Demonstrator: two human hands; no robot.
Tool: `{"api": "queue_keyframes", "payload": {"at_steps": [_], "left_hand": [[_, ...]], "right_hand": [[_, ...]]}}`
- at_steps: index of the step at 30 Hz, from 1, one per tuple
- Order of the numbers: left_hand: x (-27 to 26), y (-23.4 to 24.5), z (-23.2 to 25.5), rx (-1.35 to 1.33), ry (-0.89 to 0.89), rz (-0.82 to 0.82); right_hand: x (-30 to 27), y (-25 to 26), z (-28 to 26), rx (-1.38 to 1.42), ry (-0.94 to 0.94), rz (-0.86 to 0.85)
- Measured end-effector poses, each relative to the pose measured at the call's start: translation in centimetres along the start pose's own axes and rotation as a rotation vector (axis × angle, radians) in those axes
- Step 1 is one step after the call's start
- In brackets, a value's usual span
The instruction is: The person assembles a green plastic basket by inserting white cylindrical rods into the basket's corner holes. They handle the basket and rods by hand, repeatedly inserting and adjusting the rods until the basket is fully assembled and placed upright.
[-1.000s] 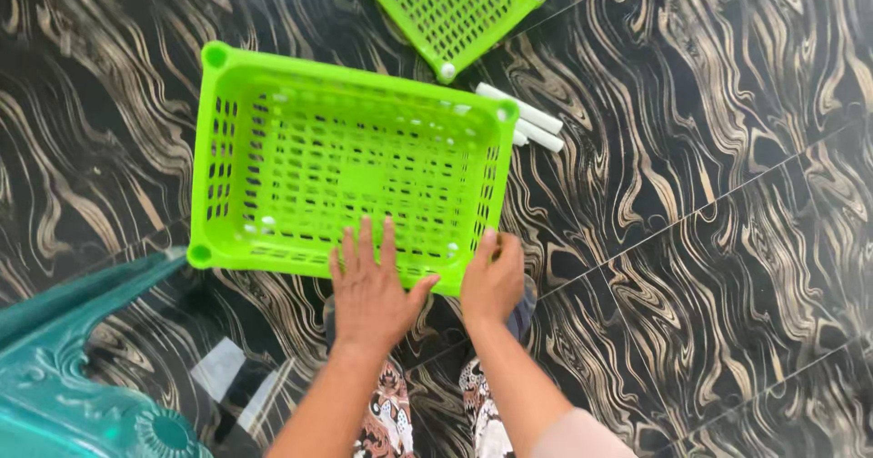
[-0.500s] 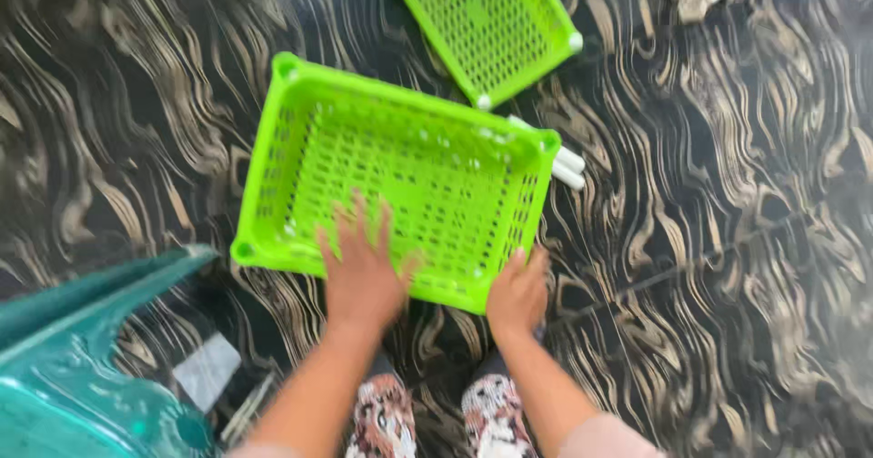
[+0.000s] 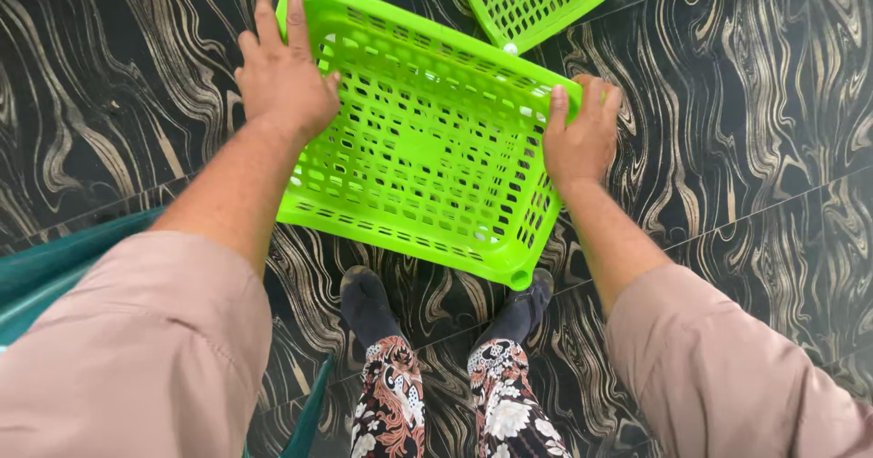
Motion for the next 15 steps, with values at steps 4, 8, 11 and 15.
{"api": "queue_keyframes", "payload": {"at_steps": [4, 8, 11, 15], "left_hand": [[0.0, 1.0, 0.8, -0.014, 0.062, -0.109], [-0.5, 0.9, 0.4, -0.031, 0.061, -0.090], [-2.0, 2.4, 1.8, 0.064, -0.023, 0.125], [-6.5, 0.6, 7.7, -0.019, 0.092, 0.271]], "right_hand": [[1.4, -2.7, 6.5, 0.841, -0.030, 0.115], [-2.4, -4.8, 15.6, 0.767, -0.475, 0.032], [-1.3, -7.5, 13.9, 0.049, -0.174, -0.343], [-0.8, -12.0, 13.8, -0.247, -0.042, -0.472]]}}
Point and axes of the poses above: each hand's wrist, its own x-axis towards the middle knuckle, its own y-axis out of the back of the hand, z = x × y, the point moved 8 cm from there along x, towards the middle knuckle, and after that the axes turned 6 degrees about -z, right-handed, at the moved point
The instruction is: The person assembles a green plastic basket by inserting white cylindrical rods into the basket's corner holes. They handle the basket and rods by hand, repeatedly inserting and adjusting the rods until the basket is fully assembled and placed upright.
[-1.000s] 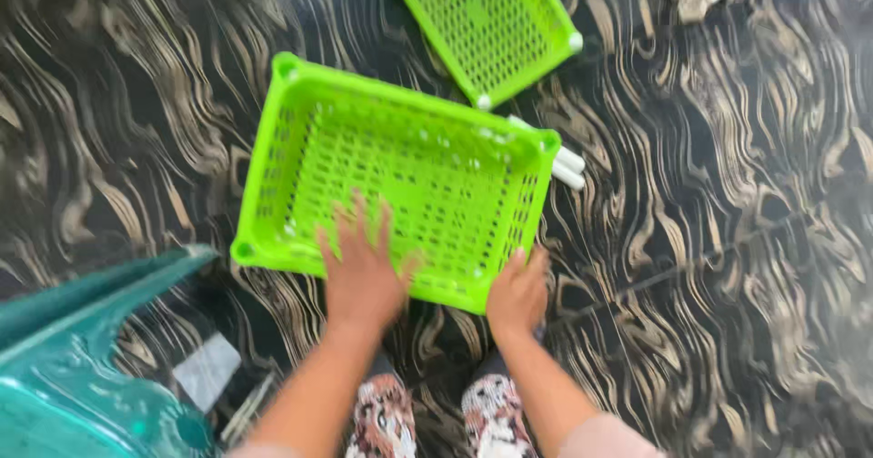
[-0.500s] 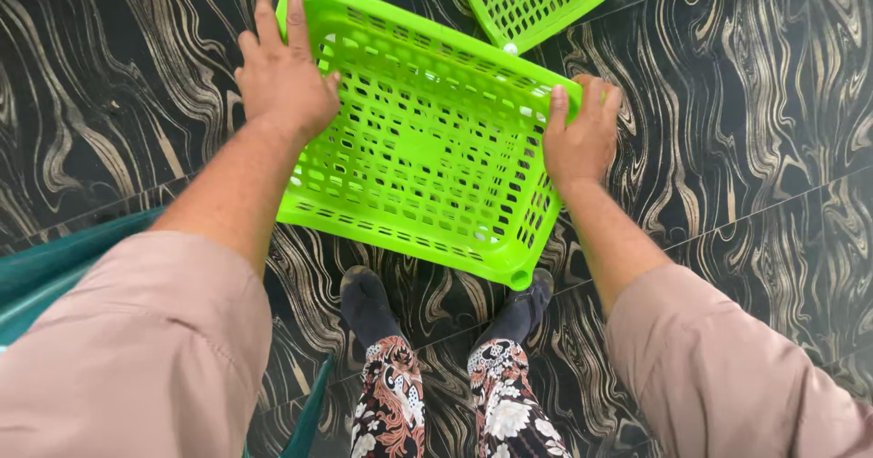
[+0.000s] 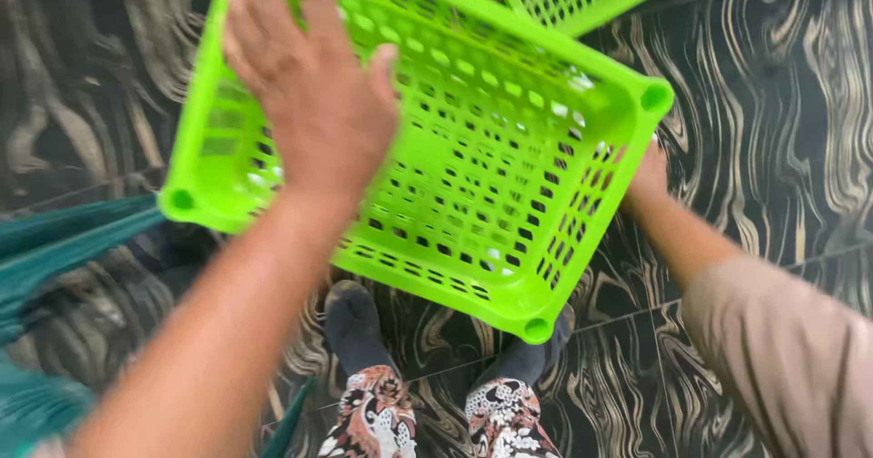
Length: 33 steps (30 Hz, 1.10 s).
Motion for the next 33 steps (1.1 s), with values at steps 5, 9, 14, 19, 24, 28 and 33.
{"api": "queue_keyframes", "payload": {"at_steps": [5, 9, 14, 19, 24, 28, 33], "left_hand": [[-11.9, -0.3, 16.8, -0.770, -0.358, -0.063], [-16.6, -2.1, 20.9, -0.760, -0.401, -0.211], [-18.9, -2.6, 21.5, -0.706, -0.437, -0.236], [-19.7, -1.3, 21.3, -0.780, -0.376, -0.296], [-18.2, -0.9, 21.4, -0.881, -0.144, -0.429], [-16.7, -2.3, 21.2, -1.052, 0.132, -0.657], [-16.4, -2.1, 22.2, -1.721, 0.379, -0.931]], "right_hand": [[2.1, -6.0, 0.5, -0.118, -0.157, -0.058], [-4.3, -9.9, 2.5, -0.109, -0.249, -0.044], [-8.5, -10.6, 2.8, -0.006, -0.287, -0.001], [-12.3, -5.4, 5.1, 0.298, -0.358, 0.080], [-16.8, 6.1, 6.7, 1.073, -0.414, 0.054], [-21.2, 12.5, -0.1, 1.655, -0.274, -0.330], [-23.1, 14.0, -6.5, 1.617, -0.330, -0.392]]}}
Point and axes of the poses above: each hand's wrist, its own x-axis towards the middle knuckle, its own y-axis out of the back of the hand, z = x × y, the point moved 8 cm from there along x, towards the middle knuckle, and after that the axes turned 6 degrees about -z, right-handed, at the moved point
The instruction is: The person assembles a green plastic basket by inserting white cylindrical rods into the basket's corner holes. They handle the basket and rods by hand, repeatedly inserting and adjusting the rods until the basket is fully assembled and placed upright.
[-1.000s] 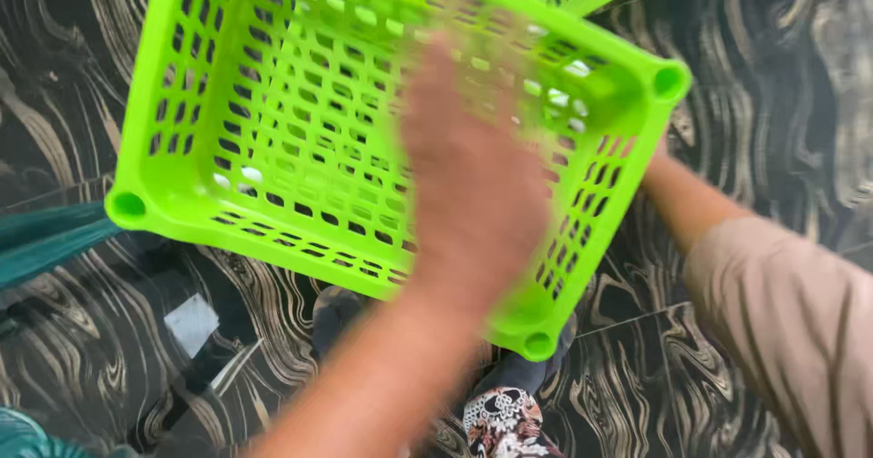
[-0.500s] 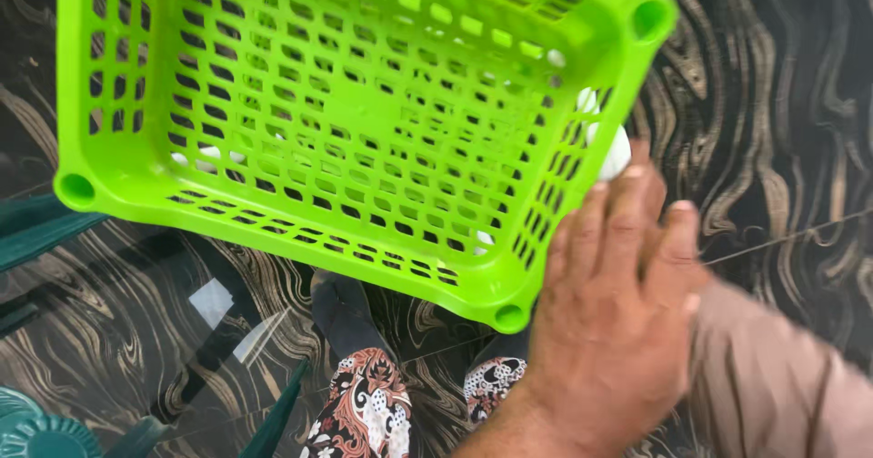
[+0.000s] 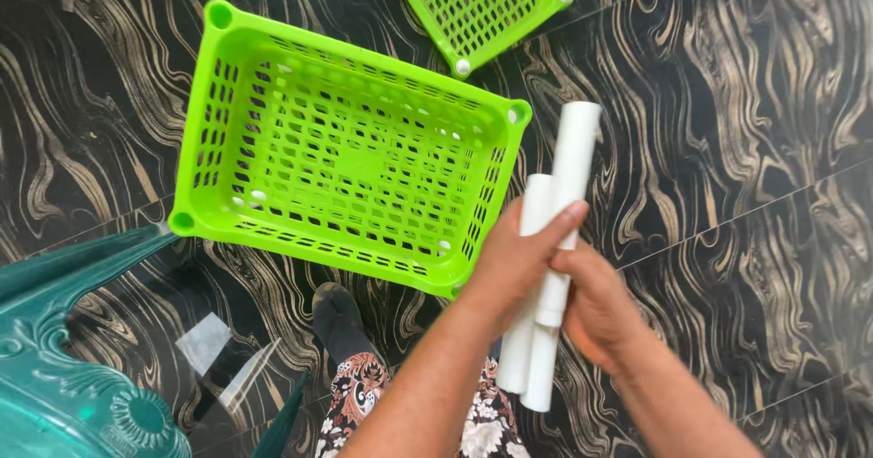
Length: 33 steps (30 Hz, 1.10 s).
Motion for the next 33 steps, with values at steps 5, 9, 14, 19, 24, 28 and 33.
{"api": "queue_keyframes", "payload": {"at_steps": [5, 9, 14, 19, 24, 28, 33], "left_hand": [[-3.4, 2.8, 1.5, -0.107, 0.035, -0.026], [-7.0, 6.2, 2.3, -0.082, -0.009, 0.044], [-9.6, 7.8, 1.6, -0.213, 0.021, 0.176], [-9.7, 10.9, 0.0, -0.269, 0.090, 0.250], [-10.1, 15.3, -0.9, -0.134, -0.043, 0.362], [-10.5, 16.7, -2.1, -0.003, -0.034, 0.454], [-10.7, 15.5, -3.5, -0.068, 0.008, 0.500]], "right_hand": [[-1.3, -5.8, -3.6, -1.418, 0.478, 0.084], [-2.9, -10.9, -3.1, -1.494, 0.339, -0.003], [-5.1, -13.5, -4.3, -1.180, 0.522, 0.044], [-3.3, -3.9, 0.4, -0.496, 0.129, 0.180], [-4.4, 3.0, 4.6, -0.028, 0.034, 0.188], [-3.1, 4.8, 8.0, -0.204, -0.111, 0.061], [-3.2, 4.2, 6.0, -0.507, 0.255, 0.312]]}}
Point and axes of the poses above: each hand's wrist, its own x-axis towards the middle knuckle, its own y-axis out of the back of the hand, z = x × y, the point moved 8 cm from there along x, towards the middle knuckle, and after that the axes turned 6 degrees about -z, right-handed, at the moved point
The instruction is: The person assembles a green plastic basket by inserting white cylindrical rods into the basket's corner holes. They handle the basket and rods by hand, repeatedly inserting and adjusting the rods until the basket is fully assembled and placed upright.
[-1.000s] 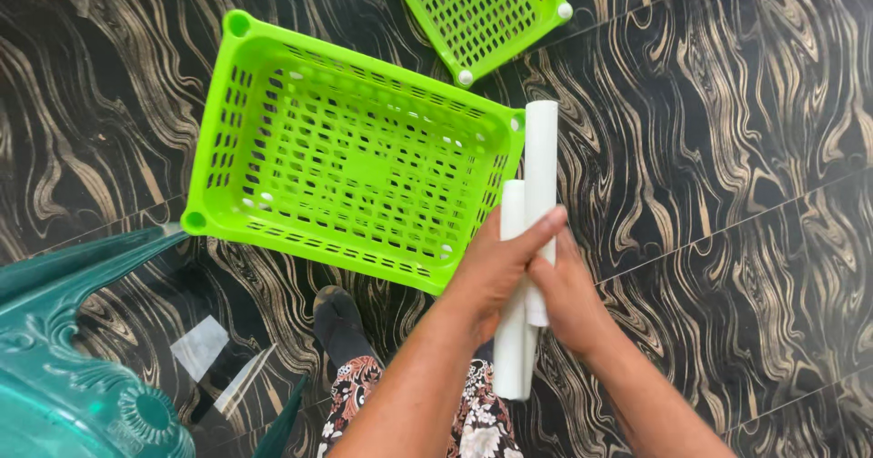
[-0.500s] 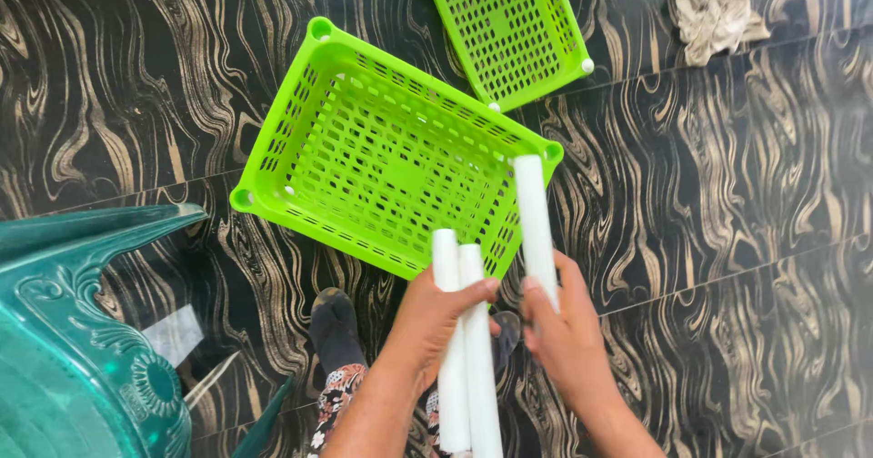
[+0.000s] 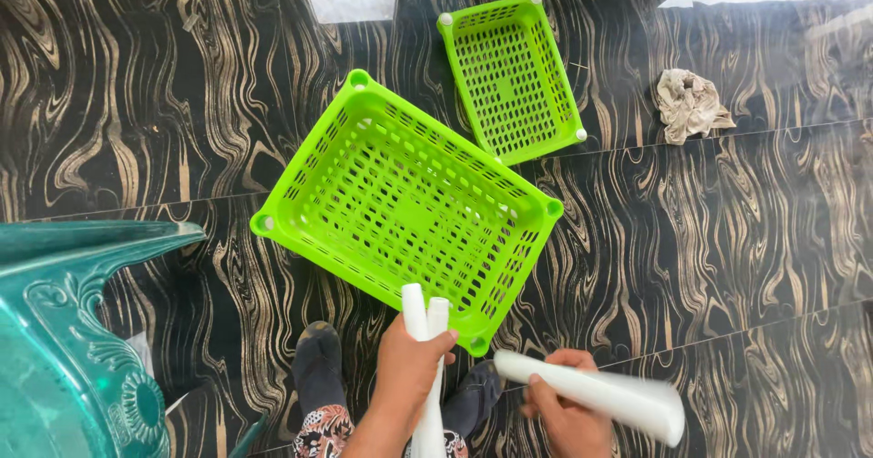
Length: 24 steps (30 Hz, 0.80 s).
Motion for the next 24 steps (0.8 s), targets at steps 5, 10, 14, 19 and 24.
{"api": "queue_keyframes", "payload": {"at_steps": [5, 10, 14, 19, 24], "left_hand": [[1.2, -1.1, -1.2, 0.044, -0.019, 0.026], [2.3, -1.7, -2.7, 0.059, -0.026, 0.024], [2.5, -2.2, -2.7, 0.110, -0.047, 0.006], [2.6, -2.3, -3.4, 0.085, -0.082, -0.032], [2.2, -2.7, -4.0, 0.110, -0.078, -0.061]], "right_hand": [[-0.8, -4.0, -3.1, -0.066, 0.229, -0.042], [-2.0, -6.3, -5.5, -0.311, 0.244, 0.004], [-2.8, -8.8, -10.2, -0.415, 0.517, -0.019], [-4.9, -10.2, -13.3, -0.571, 0.731, -0.086], [-5.4, -10.3, -13.8, -0.608, 0.785, -0.114]]}}
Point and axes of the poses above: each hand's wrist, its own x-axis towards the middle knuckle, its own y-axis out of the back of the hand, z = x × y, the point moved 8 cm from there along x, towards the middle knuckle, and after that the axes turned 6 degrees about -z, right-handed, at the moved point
